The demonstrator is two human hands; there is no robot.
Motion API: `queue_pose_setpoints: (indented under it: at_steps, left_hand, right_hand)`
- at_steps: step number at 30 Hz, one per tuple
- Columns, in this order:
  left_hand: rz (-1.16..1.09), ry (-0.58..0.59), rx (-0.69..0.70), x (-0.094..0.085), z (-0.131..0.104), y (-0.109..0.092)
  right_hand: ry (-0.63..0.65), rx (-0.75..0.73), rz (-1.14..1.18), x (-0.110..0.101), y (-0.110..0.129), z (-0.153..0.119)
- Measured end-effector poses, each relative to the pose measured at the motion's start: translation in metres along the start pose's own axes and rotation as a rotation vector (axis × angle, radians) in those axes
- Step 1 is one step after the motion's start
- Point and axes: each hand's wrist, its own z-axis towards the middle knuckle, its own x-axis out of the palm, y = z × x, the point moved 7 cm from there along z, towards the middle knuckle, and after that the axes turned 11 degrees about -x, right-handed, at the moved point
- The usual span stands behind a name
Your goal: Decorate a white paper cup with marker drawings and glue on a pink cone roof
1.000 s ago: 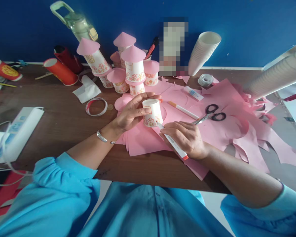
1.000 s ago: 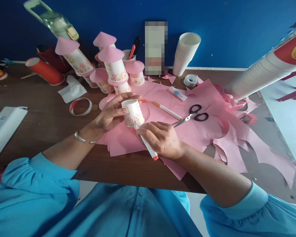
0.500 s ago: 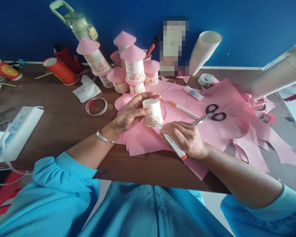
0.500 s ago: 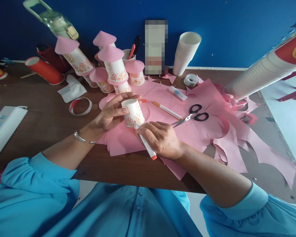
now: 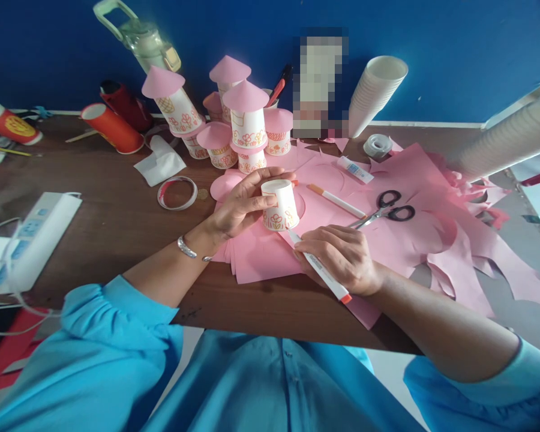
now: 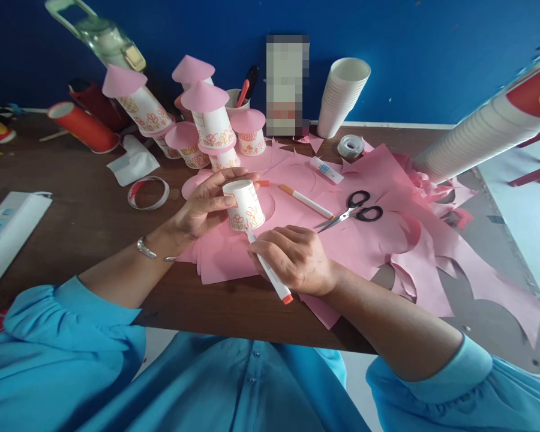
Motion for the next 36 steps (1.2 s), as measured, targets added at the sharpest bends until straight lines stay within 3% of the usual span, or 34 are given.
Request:
queue_pose_setpoints:
  at_steps: [4, 10, 18, 29, 36]
  left_hand:
    - [-0.024, 0.001, 0.005, -0.001, 0.001, 0.000]
    - [-0.026, 0.006, 0.013, -0.006, 0.003, 0.004]
    - [0.069, -0.117, -0.037, -0.012, 0.004, 0.010]
    - [0.003, 0.022, -0.084, 0.002, -0.003, 0.003]
    - [-0.007, 0.021, -0.127, 0.001, -0.003, 0.005]
  right_hand:
    - [-0.046, 0.018, -0.023, -0.002, 0.000, -0.001]
    - [-0.008, 0.025, -0.015, 0.000, -0.002, -0.002]
    - [0.010, 0.014, 0.014, 0.001, -0.002, -0.002]
    - [-0.025, 0.027, -0.023, -0.001, -0.004, -0.004]
    - [-0.016, 0.038, -0.025, 0.000, -0.005, -0.005]
